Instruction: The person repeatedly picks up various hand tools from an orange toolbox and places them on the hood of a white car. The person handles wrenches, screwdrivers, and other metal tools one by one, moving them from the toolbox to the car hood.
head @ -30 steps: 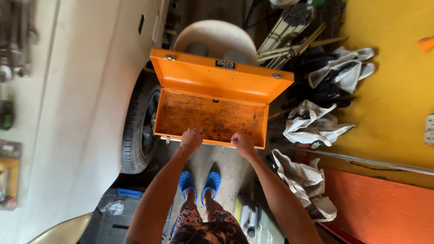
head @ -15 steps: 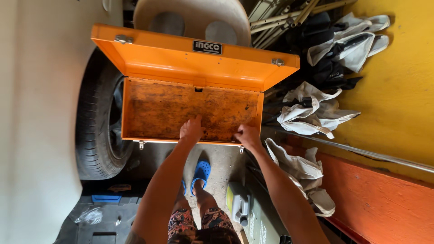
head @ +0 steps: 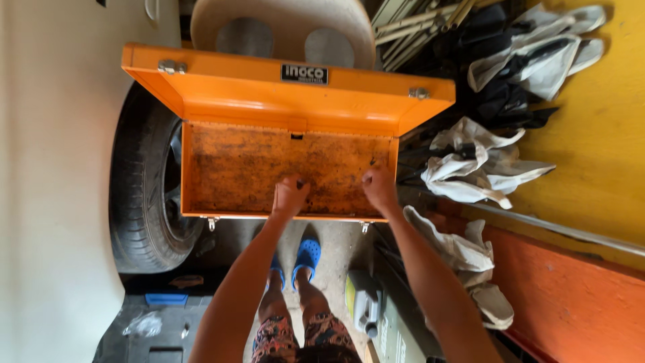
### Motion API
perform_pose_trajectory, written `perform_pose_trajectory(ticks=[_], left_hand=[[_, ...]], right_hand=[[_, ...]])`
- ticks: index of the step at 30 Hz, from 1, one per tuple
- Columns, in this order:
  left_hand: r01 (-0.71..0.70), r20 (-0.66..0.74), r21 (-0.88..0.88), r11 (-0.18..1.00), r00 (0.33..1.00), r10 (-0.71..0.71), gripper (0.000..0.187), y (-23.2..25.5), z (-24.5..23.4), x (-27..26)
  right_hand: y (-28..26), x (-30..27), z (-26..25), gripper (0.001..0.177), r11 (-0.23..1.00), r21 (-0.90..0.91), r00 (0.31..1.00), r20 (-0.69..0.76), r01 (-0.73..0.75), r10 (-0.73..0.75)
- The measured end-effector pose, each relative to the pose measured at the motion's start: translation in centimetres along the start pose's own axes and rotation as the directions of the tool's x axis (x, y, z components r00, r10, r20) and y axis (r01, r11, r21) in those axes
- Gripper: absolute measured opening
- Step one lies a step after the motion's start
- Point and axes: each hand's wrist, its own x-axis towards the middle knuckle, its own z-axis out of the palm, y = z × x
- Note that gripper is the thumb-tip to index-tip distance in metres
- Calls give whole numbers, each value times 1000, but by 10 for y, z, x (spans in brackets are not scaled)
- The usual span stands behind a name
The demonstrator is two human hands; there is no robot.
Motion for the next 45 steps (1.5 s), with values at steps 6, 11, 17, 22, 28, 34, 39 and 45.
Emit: perform_pose_trajectory(ticks=[6, 11, 17, 22, 28, 34, 39, 45], left_hand=[[109, 70, -223, 969, 993, -95, 34, -13, 8, 9], [359, 386, -461, 812, 905, -181, 29, -23, 25, 13], [411, 448, -447, 795, 872, -198, 26, -17, 38, 8], [448, 502, -497, 744, 847, -175, 26, -15, 48, 7], [607, 609, -567, 557, 764, -213, 42, -20, 50, 16], [107, 298, -41, 993, 950, -90, 37, -8, 20, 8], [-146, 164, 130, 981, 979, 125, 39, -11, 2, 4], [-213, 292, 218, 952, 945, 145, 37, -13, -21, 3]], right_hand=[[9, -7, 9, 20, 976, -164, 825, 565, 144, -27], [-20, -19, 13, 24, 968, -238, 745, 660, 81, 100], [-25, -22, 19, 20, 937, -310, 718, 689, 163, 103], [-6, -26, 22, 15, 934, -207, 750, 655, 290, -87], [8, -24, 25, 23, 961, -231, 700, 712, 150, 61], [16, -29, 30, 19, 954, -265, 715, 694, 142, 86], [1, -15, 0, 23, 998, -58, 728, 686, 39, 11], [-37, -5, -50, 25, 897, 201, 638, 763, -394, 109]])
